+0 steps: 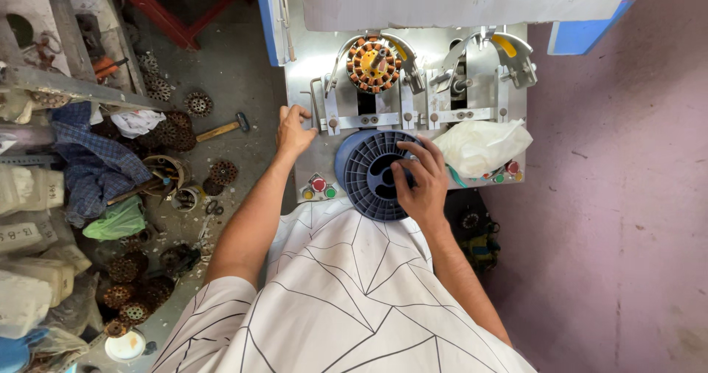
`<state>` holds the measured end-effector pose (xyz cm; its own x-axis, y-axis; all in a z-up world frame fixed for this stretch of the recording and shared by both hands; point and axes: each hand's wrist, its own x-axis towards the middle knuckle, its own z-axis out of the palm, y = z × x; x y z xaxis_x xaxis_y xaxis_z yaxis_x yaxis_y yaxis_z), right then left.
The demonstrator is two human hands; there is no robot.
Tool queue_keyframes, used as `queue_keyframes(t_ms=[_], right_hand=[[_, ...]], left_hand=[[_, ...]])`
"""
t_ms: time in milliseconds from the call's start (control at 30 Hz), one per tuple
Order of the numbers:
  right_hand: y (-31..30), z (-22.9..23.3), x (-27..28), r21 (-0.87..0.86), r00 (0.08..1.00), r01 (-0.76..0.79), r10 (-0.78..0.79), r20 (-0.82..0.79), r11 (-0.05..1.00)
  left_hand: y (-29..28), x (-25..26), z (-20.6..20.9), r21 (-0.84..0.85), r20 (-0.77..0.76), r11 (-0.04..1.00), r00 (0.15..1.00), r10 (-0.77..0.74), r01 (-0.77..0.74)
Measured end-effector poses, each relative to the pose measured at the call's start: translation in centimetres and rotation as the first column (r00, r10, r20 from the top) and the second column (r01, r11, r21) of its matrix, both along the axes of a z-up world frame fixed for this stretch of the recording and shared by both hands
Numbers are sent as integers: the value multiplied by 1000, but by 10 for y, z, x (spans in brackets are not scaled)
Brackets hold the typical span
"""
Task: The person operates a motor winding machine, placing a blue plastic spool into the device and adjusting the copper-wound stator. They press buttons on the control panel to start the winding process and later remove the spool. The person also picks up a white plastic bag from the floor and places it on the machine.
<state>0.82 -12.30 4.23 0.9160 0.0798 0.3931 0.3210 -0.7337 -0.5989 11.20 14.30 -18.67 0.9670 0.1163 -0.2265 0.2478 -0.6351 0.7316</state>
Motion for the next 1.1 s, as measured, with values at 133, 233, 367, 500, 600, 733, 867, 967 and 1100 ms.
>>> queue_keyframes(t_ms=[133, 233, 367, 500, 600, 733, 867, 967, 1100], right_hand=[[-9, 4, 3, -14, 998, -65, 65, -7, 998], [-18, 8, 9, -6, 993, -118, 118, -13, 993], [-27, 8, 13, 37, 986, -163, 164, -16, 986], [-32, 1, 14, 47, 984, -178, 178, -13, 983], [-34, -3, 13, 42, 982, -187, 188, -20, 982], [-31, 0, 15, 46, 981, -191, 193, -36, 980], [-37, -3, 11, 46, 981, -188, 190, -43, 981], [-39, -13, 13, 52, 981, -185, 188, -52, 981], [-37, 14, 21, 124, 968, -202, 218, -125, 971]], left_hand=[[-10, -1, -3, 66, -28, 997, 998, 47, -45], [-16, 0, -8, 127, -30, 989, 997, 75, -70], [-22, -5, -12, 162, -36, 981, 993, 110, -103], [-26, -10, -10, 169, -84, 979, 987, 134, -119], [-29, -17, -7, 148, -64, 983, 990, 123, -112], [-28, -20, -2, 120, -81, 986, 989, 122, -112], [-29, -26, -1, 121, -81, 988, 991, 110, -100], [-29, -20, -4, 118, -82, 988, 991, 107, -97], [-26, -21, -6, 114, -23, 989, 995, 100, -96]])
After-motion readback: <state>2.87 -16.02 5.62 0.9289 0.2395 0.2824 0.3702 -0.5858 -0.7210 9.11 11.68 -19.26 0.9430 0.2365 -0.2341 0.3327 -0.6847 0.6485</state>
